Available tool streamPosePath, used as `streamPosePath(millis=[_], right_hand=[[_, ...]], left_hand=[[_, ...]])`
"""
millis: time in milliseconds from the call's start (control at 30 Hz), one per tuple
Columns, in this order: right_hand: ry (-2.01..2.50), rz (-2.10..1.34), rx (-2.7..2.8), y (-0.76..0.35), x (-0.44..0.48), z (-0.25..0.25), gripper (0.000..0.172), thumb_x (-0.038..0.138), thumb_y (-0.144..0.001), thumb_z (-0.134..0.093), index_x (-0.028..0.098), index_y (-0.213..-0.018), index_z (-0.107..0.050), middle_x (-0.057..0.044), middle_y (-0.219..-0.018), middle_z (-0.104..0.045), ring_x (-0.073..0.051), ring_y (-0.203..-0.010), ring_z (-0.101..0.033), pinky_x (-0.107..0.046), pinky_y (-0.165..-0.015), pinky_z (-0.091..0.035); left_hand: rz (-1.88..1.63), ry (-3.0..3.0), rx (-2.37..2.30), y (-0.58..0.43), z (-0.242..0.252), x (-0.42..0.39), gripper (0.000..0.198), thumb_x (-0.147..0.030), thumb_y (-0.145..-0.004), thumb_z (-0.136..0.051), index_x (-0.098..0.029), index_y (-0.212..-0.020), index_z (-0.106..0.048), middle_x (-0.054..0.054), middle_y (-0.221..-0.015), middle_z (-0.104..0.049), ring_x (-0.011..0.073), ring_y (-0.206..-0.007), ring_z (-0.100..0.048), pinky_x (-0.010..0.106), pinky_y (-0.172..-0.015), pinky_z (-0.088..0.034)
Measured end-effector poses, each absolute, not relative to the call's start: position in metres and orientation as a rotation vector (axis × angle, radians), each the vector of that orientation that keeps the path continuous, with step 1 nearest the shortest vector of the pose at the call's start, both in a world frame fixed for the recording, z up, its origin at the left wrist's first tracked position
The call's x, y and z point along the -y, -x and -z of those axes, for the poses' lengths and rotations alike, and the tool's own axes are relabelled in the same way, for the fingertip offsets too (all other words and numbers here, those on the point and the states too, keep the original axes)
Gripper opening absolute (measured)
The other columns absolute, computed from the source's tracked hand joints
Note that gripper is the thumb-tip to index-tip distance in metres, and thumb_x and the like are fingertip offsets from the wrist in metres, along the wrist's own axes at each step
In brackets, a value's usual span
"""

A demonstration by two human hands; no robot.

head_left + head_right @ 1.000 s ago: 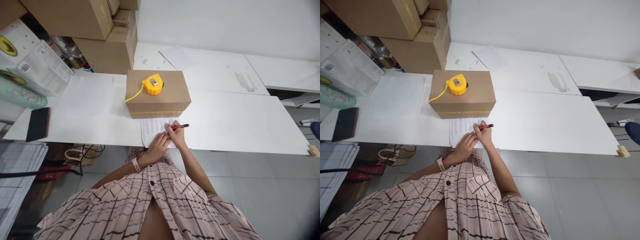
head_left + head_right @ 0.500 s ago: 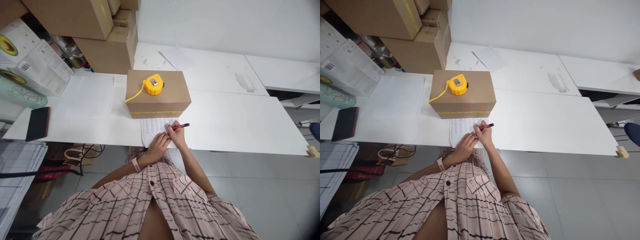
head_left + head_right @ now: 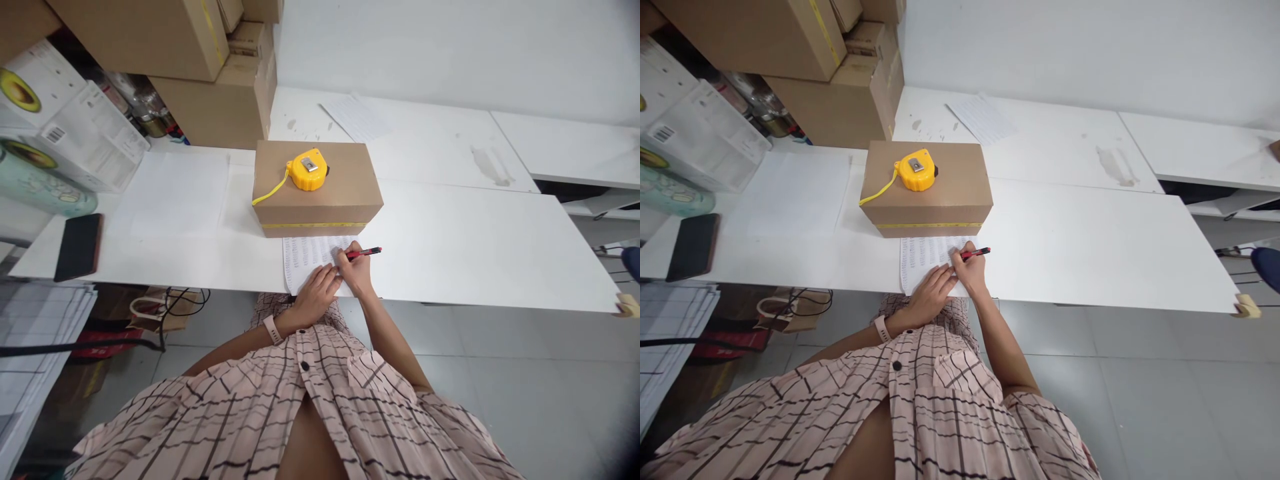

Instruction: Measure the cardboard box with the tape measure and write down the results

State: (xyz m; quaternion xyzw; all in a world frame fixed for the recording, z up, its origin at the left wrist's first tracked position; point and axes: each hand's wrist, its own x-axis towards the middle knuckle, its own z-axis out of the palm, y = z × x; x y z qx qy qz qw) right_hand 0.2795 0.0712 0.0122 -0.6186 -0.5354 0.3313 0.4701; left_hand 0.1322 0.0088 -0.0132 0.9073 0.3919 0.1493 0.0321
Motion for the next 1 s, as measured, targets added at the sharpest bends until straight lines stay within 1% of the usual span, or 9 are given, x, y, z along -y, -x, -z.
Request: streamPosePath(millis=[233, 500, 667, 833, 1000], right_hand=[[1.496, -0.864, 1.295, -0.2793, -0.0692, -0.0166, 0.021, 0.025, -0.076, -0.057, 0.024, -0.065, -0.04, 0.008, -0.055, -0.039, -0.011, -0.055, -0.038, -0.027, -0.057, -0.033], [1.489, -0.827, 1.254, -0.2796, -0.0699, -0.0123, 0.023, 0.025, -0.079, -0.058, 0.024, -0.065, -0.04, 0.009, -0.055, -0.038, -0.011, -0.055, -0.037, -0.027, -0.056, -0.032], [1.498, -0.802, 1.277, -0.2801, -0.0704, -0.0125, 0.025, 0.028, -0.082, -0.059, 0.024, -0.065, -0.041, 0.008, -0.055, -0.04, -0.011, -0.055, -0.04, -0.027, -0.058, -0.034], [1.489, -0.823, 1.291, -0.2799, -0.0702, -0.0146, 0.025, 0.026, -0.079, -0.06, 0.024, -0.064, -0.04, 0.009, -0.054, -0.039, -0.011, -0.054, -0.037, -0.027, -0.056, -0.032], [1.472, -0.826, 1.282, -0.2801, -0.0707, -0.0132, 0.025, 0.026, -0.079, -0.06, 0.024, -0.064, -0.04, 0.008, -0.055, -0.039, -0.011, -0.055, -0.037, -0.027, -0.057, -0.033]], left_hand=[[-0.492, -2.845, -1.215, -0.1325, 0.0152, -0.0088, 0.05, -0.033, -0.097, -0.062, -0.006, -0.139, -0.055, 0.022, -0.144, -0.058, 0.0354, -0.14, -0.051, 0.051, -0.118, -0.039], [-0.486, -2.815, -1.208, -0.1324, 0.0148, -0.0088, 0.047, -0.03, -0.098, -0.059, -0.007, -0.139, -0.054, 0.022, -0.146, -0.056, 0.0341, -0.142, -0.048, 0.052, -0.119, -0.038], [-0.484, -2.85, -1.213, -0.132, 0.0134, -0.0089, 0.046, -0.031, -0.098, -0.059, -0.007, -0.138, -0.055, 0.021, -0.146, -0.056, 0.0347, -0.141, -0.049, 0.051, -0.119, -0.038], [-0.475, -2.834, -1.204, -0.1321, 0.0135, -0.0095, 0.048, -0.034, -0.099, -0.058, -0.007, -0.138, -0.055, 0.022, -0.145, -0.057, 0.0338, -0.142, -0.048, 0.051, -0.118, -0.038], [-0.494, -2.834, -1.207, -0.1321, 0.0137, -0.0091, 0.049, -0.033, -0.097, -0.061, -0.007, -0.138, -0.055, 0.022, -0.145, -0.057, 0.0338, -0.141, -0.049, 0.051, -0.118, -0.039]])
